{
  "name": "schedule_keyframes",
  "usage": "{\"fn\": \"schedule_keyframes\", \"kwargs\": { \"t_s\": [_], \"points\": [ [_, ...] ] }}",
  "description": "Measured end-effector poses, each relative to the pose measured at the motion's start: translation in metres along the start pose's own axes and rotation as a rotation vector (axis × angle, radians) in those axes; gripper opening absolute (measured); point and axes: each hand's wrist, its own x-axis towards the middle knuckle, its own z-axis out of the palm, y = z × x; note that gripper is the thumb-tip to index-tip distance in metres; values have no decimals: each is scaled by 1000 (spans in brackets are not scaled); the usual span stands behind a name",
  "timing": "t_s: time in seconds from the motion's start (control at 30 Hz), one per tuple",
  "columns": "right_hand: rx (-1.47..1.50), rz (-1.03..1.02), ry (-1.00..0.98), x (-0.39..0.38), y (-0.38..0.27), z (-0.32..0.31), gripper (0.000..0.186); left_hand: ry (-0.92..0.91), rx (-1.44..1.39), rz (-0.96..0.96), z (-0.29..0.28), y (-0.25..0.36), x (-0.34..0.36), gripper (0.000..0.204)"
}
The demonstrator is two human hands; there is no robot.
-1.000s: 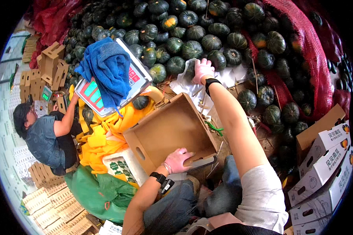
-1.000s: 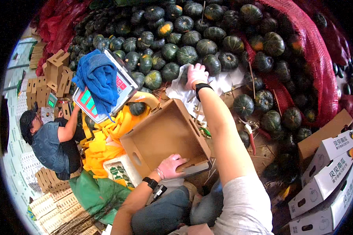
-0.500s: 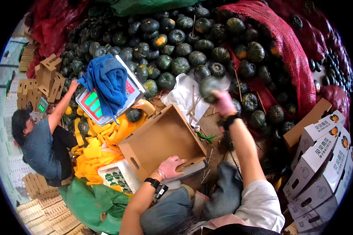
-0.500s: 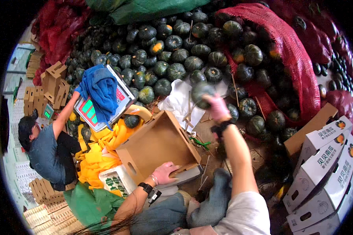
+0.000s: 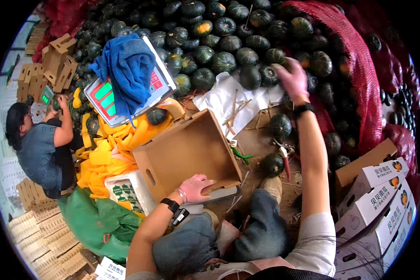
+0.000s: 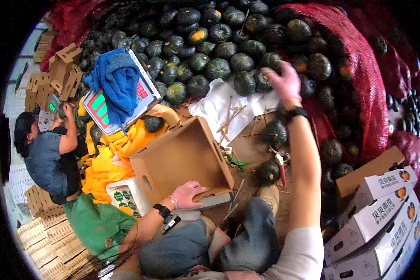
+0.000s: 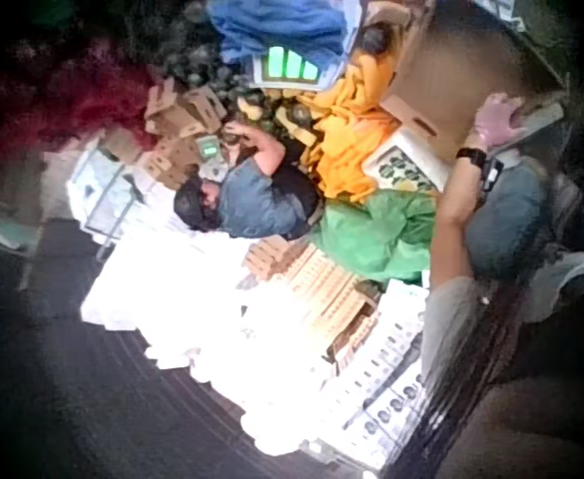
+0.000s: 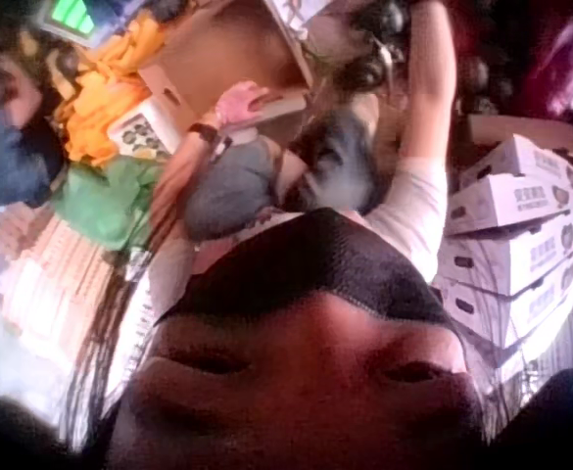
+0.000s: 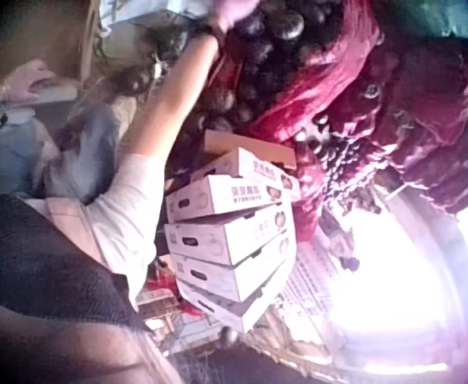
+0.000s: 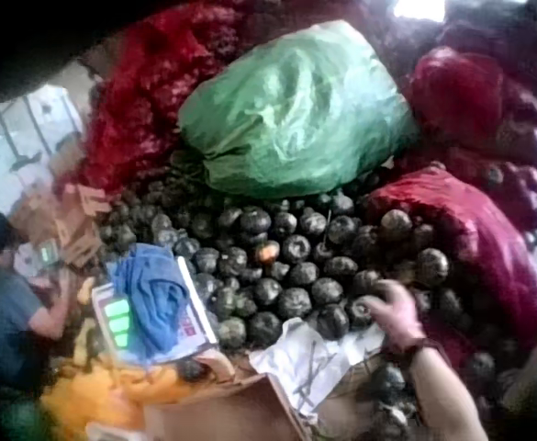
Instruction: The person picks up dark green squash from a pile, trims the stems using shears, wipes them with a blue cloth, weighs them on a digital scale, and places them inside a cardboard box.
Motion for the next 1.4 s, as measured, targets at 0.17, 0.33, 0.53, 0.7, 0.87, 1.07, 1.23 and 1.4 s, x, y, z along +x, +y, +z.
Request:
{"fn": "schedule_keyframes", "kwargs": {
  "t_s": [0.17, 0.33, 0.53, 0.7, 0.87, 1.07, 1.23, 1.4],
  "points": [
    [-798, 180, -243, -13, -37, 111, 85, 40, -16, -32, 3, 3, -6, 61],
    [-851, -563, -323, -54, -16, 148, 50, 48, -5, -23, 6, -4, -11, 61],
    [-410, -12, -164, -64, 3, 126, 68, 73, -23, 16, 6, -8, -12, 59],
    [909, 569, -155, -79, 42, 93, 84, 60, -56, 81, 5, -4, -3, 60],
    [1250, 588, -273, -116, 21, 75, 70, 79, -17, 39, 3, -11, -10, 61],
    [408, 139, -2, -132, 31, 54, 72, 12, -10, -6, 1, -3, -3, 63],
    [404, 126, -3, -138, 9, 39, 72, 28, 5, -21, 1, -7, -8, 63],
    [360, -8, 9, -152, -16, 17, 68, 57, 4, 28, 1, -1, -5, 63]
  ]
}}
